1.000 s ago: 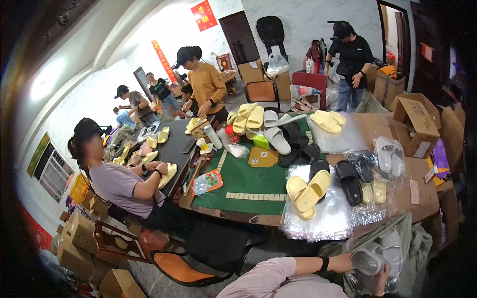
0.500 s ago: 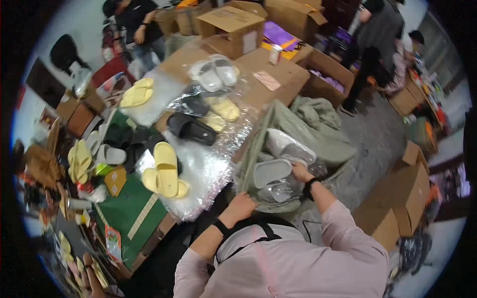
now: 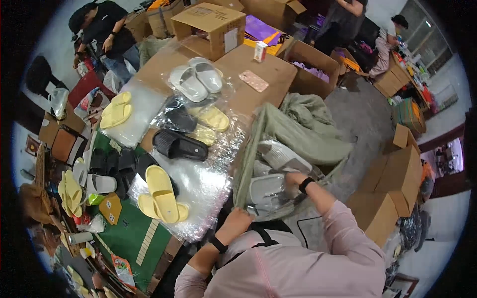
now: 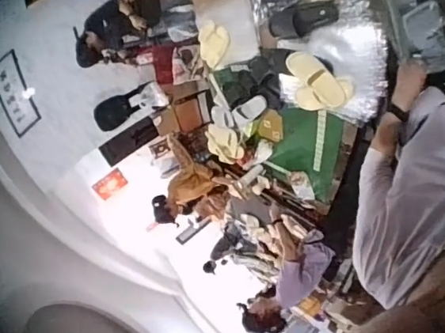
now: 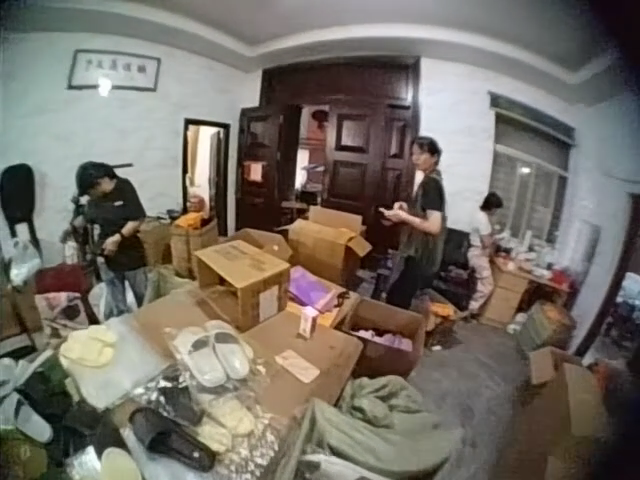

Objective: Packing various slippers and shoes into plastic bags and placing them into a large sack.

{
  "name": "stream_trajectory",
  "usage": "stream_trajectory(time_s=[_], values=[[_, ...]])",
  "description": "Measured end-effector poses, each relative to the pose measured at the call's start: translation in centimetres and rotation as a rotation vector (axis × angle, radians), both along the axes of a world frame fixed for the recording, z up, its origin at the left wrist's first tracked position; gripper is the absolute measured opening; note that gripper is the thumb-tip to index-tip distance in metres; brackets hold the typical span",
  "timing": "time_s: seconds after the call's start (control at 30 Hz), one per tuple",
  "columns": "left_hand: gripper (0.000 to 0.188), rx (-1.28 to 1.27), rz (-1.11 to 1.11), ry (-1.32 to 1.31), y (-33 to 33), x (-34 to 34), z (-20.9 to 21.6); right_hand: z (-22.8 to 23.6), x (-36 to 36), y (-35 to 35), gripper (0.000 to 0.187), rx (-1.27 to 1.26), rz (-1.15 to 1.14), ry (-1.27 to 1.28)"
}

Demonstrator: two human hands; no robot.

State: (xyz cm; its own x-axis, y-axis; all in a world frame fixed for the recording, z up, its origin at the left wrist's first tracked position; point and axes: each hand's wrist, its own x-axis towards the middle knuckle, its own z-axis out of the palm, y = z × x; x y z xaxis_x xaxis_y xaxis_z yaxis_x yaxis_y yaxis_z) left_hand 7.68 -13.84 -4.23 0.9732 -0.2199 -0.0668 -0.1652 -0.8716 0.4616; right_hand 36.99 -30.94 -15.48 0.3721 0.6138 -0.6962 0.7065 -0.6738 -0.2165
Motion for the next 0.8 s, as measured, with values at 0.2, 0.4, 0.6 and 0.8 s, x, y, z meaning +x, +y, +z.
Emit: stream_trajectory(time_s=[0.2,0.4,0.6,0.8], values=[[0.021,0.014,0.016,0.114,1.8,0.2,-0.6,16.0,-1.9,15.3,0.039,0.498,-0.009,0.090],[0.021,-0.086,0.049,0.155,3.4,0.4,-3.0,13.6,-4.6,30.7,0.070,0.740,-0.108,-0.135],[0.025,-0.112,0.026,-0.047,3.8,-1.9,-7.3,8.5,-6.7,41.1,0.096,0.663,-0.247,-0.230],[0.022,-0.137,-0.109,0.111,4.9,0.9,-5.9,4.5,-5.1,43.0,0.054,0.907,-0.437,-0.022]])
